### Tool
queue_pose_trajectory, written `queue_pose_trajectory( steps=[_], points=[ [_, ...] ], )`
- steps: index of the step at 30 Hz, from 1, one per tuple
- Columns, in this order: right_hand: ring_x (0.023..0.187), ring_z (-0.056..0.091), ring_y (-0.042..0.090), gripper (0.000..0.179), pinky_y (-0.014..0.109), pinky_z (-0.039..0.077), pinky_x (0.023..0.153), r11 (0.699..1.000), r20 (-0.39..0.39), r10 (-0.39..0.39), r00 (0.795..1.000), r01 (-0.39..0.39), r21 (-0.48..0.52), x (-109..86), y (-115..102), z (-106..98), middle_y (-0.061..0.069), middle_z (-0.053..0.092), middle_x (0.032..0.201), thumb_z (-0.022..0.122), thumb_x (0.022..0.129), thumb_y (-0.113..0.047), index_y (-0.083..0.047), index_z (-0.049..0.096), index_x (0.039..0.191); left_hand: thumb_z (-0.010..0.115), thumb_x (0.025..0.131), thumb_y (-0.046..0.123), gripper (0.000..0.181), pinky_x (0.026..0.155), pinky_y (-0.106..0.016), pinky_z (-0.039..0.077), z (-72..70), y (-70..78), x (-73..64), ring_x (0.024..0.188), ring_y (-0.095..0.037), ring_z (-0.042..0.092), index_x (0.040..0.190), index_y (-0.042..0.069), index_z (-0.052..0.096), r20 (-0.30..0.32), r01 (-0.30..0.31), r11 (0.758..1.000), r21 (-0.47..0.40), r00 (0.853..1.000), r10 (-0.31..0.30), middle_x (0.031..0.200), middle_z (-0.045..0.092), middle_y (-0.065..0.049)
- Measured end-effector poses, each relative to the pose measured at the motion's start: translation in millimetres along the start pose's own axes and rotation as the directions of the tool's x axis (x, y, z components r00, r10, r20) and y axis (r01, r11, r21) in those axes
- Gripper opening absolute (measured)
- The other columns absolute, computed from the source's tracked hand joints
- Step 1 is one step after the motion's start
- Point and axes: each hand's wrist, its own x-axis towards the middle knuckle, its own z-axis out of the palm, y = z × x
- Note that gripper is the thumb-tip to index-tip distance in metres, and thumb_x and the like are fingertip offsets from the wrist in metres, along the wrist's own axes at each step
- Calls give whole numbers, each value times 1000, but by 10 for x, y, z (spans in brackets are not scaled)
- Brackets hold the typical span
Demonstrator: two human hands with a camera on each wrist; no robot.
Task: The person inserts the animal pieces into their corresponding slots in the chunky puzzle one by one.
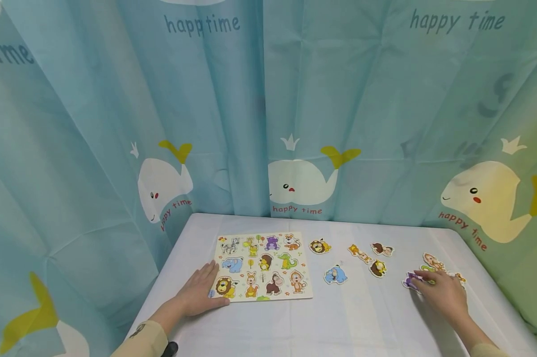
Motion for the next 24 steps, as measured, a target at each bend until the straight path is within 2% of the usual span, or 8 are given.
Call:
queue_pose_trajectory(
  steps=[3, 8, 13, 16, 20, 24],
  points=[
    [107, 54, 52, 42, 64, 37, 87, 1000, 17, 20, 1000, -20, 6, -8, 25, 19, 34, 64, 119, 75, 93, -34, 0, 74, 117, 70, 84, 69, 114, 126, -55, 13, -1, 0, 3, 155, -39, 15, 160, -3, 24, 3, -1, 1000, -1, 1000, 1, 168, 18, -20],
    [103, 56, 49, 43, 61, 39, 83, 998, 43, 64, 997, -65, 19, -11, 44, 25, 31, 67, 112, 75, 92, -33, 1, 73, 117, 70, 84, 68, 114, 126, -55, 13, 3, 0, 10, 155, -39, 14, 160, -3, 24, 0, 0, 1000, 1, 1000, 0, 168, 18, -20],
    [108, 56, 50, 47, 61, 42, 84, 985, 87, 154, 984, -160, 62, 10, 59, 27, 33, 64, 120, 73, 94, -35, 3, 71, 121, 71, 84, 68, 114, 126, -55, 13, 1, 4, 8, 155, -39, 14, 160, -3, 24, 1, 12, 1000, -1, 1000, -12, 168, 17, -20],
    [103, 58, 43, 46, 52, 45, 77, 975, 95, 197, 976, -205, 80, 15, 77, 47, 31, 65, 118, 74, 94, -35, 3, 71, 121, 71, 84, 68, 114, 126, -55, 13, -3, 10, 6, 155, -39, 14, 160, -3, 24, 1, 14, 1000, -3, 1000, -14, 168, 17, -20],
    [93, 58, 33, 42, 38, 41, 69, 971, 85, 215, 973, -223, 91, 15, 95, 68, 25, 69, 111, 75, 93, -33, 1, 73, 118, 71, 84, 67, 114, 126, -55, 13, -7, 16, 3, 154, -39, 15, 160, -4, 25, 0, 9, 1000, 2, 1000, -9, 168, 18, -20],
    [88, 58, 27, 38, 35, 39, 67, 972, 68, 211, 975, -217, 90, 12, 96, 81, 21, 71, 106, 76, 93, -32, -1, 75, 114, 71, 84, 67, 114, 126, -55, 13, -9, 19, 0, 154, -39, 15, 160, -4, 25, -2, 8, 1000, 2, 1000, -8, 168, 18, -21]
  ],
)
